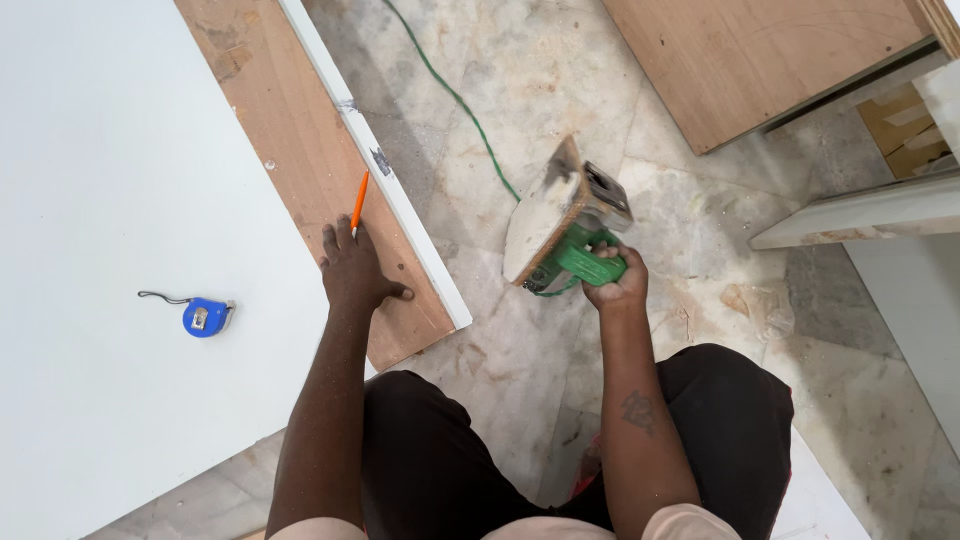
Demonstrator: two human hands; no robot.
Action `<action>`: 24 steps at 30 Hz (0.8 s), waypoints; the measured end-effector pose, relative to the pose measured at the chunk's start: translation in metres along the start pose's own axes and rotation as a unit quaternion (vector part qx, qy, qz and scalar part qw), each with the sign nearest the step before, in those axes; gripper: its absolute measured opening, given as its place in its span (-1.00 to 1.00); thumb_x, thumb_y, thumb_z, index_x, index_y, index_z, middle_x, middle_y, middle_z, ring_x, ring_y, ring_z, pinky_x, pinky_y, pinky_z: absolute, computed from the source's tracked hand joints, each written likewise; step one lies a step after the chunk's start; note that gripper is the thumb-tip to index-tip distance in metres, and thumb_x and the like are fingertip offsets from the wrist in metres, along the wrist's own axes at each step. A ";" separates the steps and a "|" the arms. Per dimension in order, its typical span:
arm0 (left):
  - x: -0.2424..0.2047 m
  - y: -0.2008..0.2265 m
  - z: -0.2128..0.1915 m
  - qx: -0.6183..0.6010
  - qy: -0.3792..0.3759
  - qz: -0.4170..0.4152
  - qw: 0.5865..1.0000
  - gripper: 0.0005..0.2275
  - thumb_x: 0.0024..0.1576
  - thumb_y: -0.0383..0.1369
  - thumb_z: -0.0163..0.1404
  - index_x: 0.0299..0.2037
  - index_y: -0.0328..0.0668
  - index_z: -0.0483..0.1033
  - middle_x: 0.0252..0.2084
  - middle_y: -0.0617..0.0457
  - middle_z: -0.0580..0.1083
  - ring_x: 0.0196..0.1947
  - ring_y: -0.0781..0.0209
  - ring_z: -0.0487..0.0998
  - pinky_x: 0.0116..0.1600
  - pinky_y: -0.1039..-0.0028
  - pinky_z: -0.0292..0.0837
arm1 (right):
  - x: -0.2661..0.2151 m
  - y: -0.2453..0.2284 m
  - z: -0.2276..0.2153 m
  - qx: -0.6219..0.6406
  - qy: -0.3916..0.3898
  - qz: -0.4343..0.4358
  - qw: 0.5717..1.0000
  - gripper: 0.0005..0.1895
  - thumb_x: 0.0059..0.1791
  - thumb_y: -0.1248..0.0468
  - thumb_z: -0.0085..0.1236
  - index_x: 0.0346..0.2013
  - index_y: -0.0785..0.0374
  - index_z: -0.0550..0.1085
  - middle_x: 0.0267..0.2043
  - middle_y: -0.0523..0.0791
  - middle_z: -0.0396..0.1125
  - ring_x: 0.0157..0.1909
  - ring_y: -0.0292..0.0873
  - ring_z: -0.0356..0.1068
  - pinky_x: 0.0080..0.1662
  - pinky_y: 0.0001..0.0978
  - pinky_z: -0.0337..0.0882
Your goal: The person measures and marks a white board using a tape measure and pencil, aligning a wooden plank as a guide. They then use a handheld electric saw to cut along the marked line.
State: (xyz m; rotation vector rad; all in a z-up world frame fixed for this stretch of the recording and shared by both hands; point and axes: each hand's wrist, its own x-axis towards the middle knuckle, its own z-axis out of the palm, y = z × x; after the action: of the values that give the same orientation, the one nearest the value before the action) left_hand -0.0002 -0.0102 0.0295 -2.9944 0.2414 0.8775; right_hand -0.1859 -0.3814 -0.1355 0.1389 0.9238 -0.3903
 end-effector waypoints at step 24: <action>0.004 0.000 0.000 -0.011 0.005 0.000 1.000 0.28 -0.49 0.01 0.54 0.46 -0.27 0.01 0.57 -0.18 -0.13 0.57 -0.21 -0.21 0.43 -0.16 0.08 | 0.041 0.054 -0.062 -0.154 0.107 0.122 0.975 -0.71 0.11 0.06 -0.17 -0.28 0.08 0.49 -0.43 -0.19 0.38 -0.48 -0.24 0.36 -0.51 -0.52 0.28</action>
State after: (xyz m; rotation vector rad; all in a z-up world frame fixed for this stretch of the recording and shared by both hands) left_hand 0.0026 -0.0109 0.0273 -3.0188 0.2321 0.8721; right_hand -0.1897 -0.3247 -0.2082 0.0095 1.1548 -0.0010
